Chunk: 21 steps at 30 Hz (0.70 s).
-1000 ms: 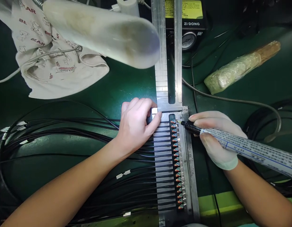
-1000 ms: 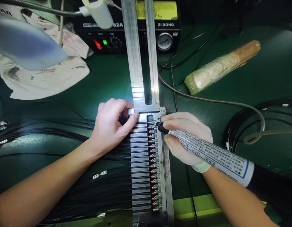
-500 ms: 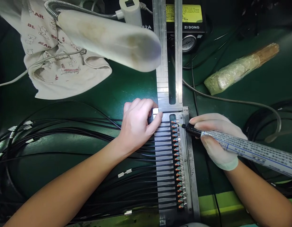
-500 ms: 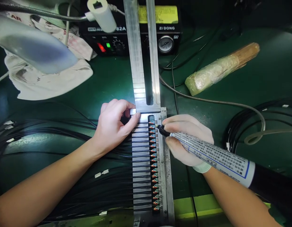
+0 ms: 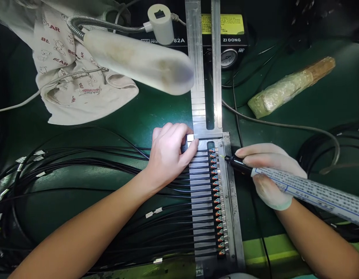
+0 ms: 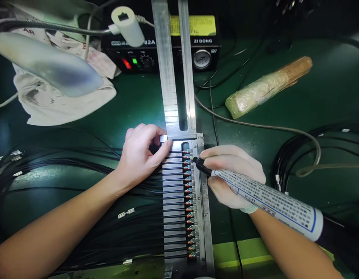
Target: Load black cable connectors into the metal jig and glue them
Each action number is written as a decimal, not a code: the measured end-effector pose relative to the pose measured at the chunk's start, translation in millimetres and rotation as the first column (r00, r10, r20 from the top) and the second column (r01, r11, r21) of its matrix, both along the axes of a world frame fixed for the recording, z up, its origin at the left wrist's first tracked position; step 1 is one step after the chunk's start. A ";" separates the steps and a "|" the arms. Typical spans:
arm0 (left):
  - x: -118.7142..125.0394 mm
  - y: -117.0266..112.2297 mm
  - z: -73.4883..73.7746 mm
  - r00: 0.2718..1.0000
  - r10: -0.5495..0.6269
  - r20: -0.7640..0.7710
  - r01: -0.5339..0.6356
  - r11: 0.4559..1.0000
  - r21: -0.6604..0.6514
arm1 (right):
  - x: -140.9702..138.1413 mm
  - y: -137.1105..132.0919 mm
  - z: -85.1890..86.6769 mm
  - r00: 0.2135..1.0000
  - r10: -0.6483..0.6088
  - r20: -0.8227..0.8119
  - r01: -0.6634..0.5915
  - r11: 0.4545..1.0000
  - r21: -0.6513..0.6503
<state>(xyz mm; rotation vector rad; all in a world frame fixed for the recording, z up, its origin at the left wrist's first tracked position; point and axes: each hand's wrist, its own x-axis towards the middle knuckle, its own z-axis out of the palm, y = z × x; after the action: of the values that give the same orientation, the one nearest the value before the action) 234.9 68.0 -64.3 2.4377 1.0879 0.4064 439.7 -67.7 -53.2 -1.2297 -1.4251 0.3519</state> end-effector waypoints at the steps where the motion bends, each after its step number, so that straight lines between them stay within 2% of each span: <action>1: 0.1 -0.2 0.2 1.000 0.001 -0.001 -0.001 1.000 -0.002 | 0.4 -0.6 1.6 1.000 0.018 0.012 -0.017 1.000 -0.017; 7: 0.2 -0.7 0.7 1.000 0.002 -0.013 -0.002 1.000 0.000 | -1.4 2.8 10.5 0.997 0.059 0.057 -0.054 0.995 -0.090; 21: 0.6 -0.6 0.0 1.000 -0.002 -0.008 0.002 1.000 0.006 | -0.8 3.1 8.3 0.997 0.053 0.063 -0.046 0.993 -0.110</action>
<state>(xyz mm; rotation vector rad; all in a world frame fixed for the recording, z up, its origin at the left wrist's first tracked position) 235.6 67.4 -64.3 2.4468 1.0891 0.4005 438.9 -64.6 -44.9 -1.3049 -1.5118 0.4310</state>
